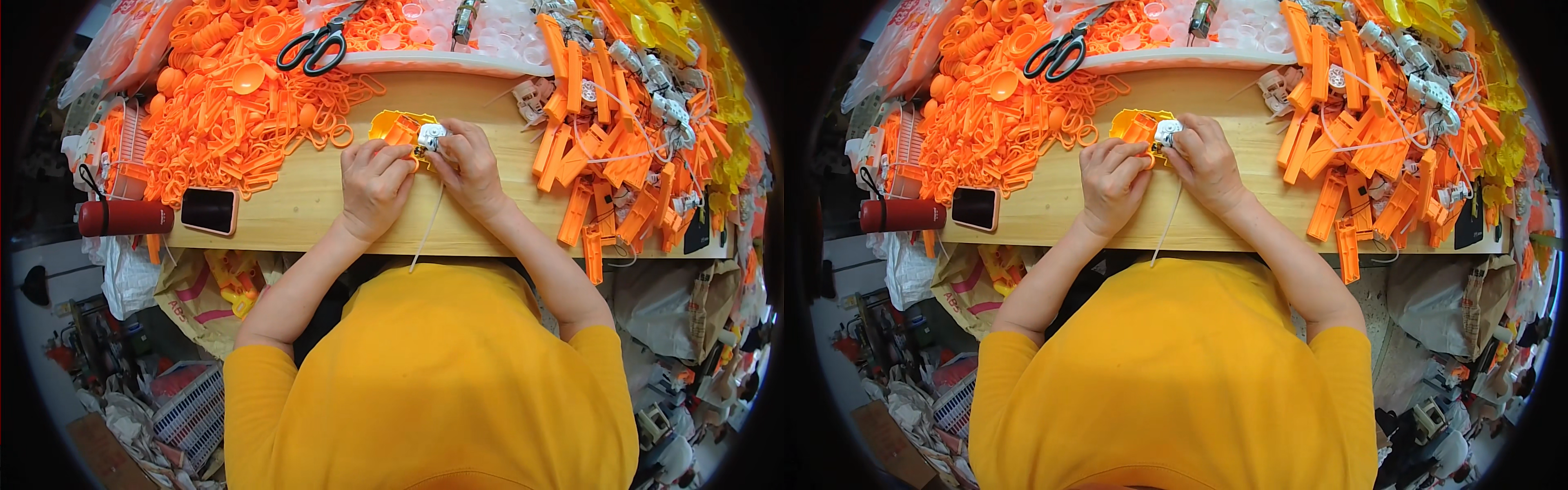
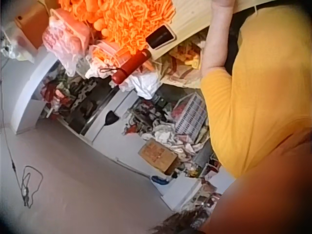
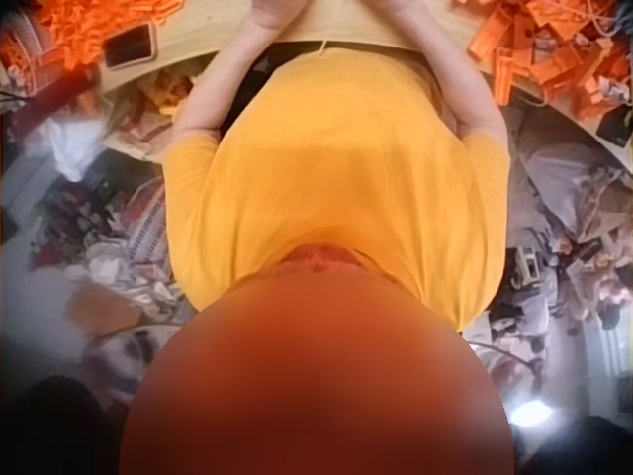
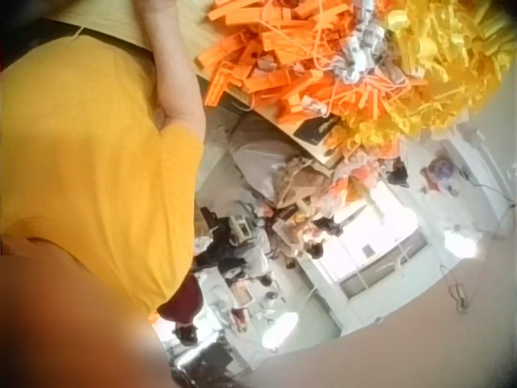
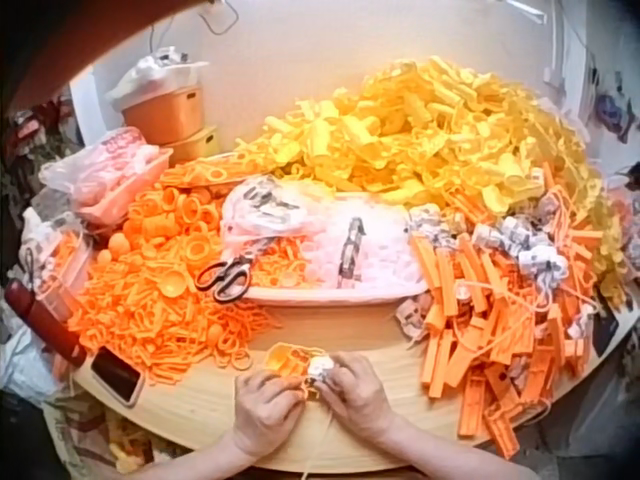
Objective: Assembling plastic components of yellow toy guns at a factory workbench.
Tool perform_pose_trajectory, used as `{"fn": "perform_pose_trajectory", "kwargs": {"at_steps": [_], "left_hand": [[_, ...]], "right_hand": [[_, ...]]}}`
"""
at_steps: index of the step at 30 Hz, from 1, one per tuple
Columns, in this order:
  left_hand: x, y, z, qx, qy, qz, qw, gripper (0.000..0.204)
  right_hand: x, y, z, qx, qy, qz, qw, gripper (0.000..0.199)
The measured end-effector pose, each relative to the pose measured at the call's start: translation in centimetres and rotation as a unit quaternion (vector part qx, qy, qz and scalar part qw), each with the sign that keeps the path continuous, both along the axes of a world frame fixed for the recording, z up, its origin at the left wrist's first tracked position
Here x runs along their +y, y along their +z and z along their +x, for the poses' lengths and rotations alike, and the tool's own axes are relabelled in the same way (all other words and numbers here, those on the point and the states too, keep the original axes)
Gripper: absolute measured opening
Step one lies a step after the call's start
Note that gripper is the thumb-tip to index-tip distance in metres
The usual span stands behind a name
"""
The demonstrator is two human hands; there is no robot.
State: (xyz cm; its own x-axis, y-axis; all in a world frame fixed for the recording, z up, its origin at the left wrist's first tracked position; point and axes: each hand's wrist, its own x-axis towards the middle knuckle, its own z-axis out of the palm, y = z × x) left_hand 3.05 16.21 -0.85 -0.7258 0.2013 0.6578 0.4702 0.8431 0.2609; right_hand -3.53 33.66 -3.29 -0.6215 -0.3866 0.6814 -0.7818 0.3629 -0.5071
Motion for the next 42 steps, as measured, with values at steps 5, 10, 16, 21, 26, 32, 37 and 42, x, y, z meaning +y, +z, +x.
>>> {"fn": "perform_pose_trajectory", "kwargs": {"at_steps": [5,10,16,21,26,32,37,42], "left_hand": [[-0.2,-0.4,-0.3,0.014,-0.002,-0.026,1.0,0.017],[-1.2,0.0,-1.1,-0.002,-0.064,-0.07,0.996,0.013],[-1.8,3.5,-3.0,-0.051,-0.116,-0.105,0.986,0.013],[0.2,6.3,-11.7,-0.017,-0.08,0.129,0.988,0.031],[3.9,8.1,-20.3,-0.191,0.086,0.067,0.976,0.055],[4.3,6.3,-23.9,-0.258,0.118,0.011,0.959,0.06],[0.1,6.4,-22.0,-0.093,0.007,0.326,0.941,0.046],[-1.7,8.2,-14.6,-0.086,-0.098,0.56,0.818,0.038]], "right_hand": [[0.0,0.3,-0.2,0.009,0.004,0.0,1.0,0.032],[0.0,0.3,-0.4,0.005,0.008,0.001,1.0,0.032],[-0.1,0.5,-0.2,-0.008,0.006,-0.01,1.0,0.033],[0.1,0.6,-0.6,-0.004,0.015,0.0,1.0,0.034],[-0.1,1.6,-0.3,-0.01,0.015,0.006,1.0,0.034],[0.2,1.5,-0.6,-0.022,-0.03,0.014,0.999,0.038],[0.0,0.6,-0.9,-0.006,-0.078,0.021,0.997,0.048],[0.6,0.8,-0.6,-0.037,-0.054,-0.057,0.996,0.041]]}}
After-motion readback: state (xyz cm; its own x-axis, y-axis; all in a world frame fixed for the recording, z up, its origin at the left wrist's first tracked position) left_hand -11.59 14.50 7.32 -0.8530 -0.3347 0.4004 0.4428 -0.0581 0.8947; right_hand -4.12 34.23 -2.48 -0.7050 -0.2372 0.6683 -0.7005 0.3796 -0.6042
